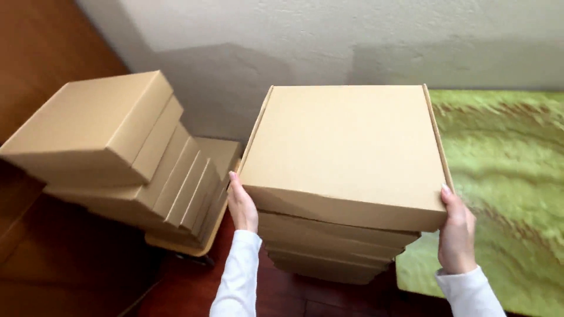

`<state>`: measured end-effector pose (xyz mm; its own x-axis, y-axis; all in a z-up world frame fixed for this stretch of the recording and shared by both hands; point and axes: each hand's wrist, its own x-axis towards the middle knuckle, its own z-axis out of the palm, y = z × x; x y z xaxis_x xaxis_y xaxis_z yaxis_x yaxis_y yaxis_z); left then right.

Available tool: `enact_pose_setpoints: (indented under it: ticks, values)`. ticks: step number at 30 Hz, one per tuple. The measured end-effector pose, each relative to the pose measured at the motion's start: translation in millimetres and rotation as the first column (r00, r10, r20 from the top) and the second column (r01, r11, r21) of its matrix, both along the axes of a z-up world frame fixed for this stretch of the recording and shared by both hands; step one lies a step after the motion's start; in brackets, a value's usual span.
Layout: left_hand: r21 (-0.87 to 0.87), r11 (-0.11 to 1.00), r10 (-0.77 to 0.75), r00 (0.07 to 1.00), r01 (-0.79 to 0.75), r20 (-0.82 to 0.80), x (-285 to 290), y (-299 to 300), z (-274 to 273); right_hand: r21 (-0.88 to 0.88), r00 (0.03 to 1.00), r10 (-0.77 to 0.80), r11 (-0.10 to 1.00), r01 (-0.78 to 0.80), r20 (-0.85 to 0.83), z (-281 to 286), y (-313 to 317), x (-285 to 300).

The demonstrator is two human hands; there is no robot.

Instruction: The person places a folded blue and white garment into a clear plastic bag, seals it, and places it into a cardboard box. The person then retrieves another garment from a box, places it in a plastic bag, and hangs it on a hanger on a clothing rack.

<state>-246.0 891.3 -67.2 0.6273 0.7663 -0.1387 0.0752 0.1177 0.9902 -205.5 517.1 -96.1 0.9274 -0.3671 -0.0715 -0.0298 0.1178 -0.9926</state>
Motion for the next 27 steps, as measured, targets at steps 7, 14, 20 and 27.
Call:
enact_pose_setpoints:
  ticks: [7,14,20,27]
  values:
    - [0.070,0.992,-0.098,0.989,0.106,-0.108,-2.3,19.3,-26.7,0.071,0.996,-0.038,0.997,0.044,-0.085,4.4,27.5,-12.3]
    - [0.063,0.995,-0.070,0.996,0.073,-0.052,-5.1,27.7,-41.5,0.110,0.997,-0.021,0.993,0.029,-0.075,0.9,33.4,-14.7]
    - [0.114,0.989,-0.094,0.995,0.097,-0.025,-4.6,34.2,-53.4,0.096,0.998,0.034,0.995,-0.028,-0.061,10.9,35.6,-20.4]
    - [0.732,0.617,-0.067,0.908,-0.287,0.413,-41.4,-37.6,-1.1,0.093,0.970,0.129,0.989,-0.112,-0.204,-10.2,-19.1,-54.1]
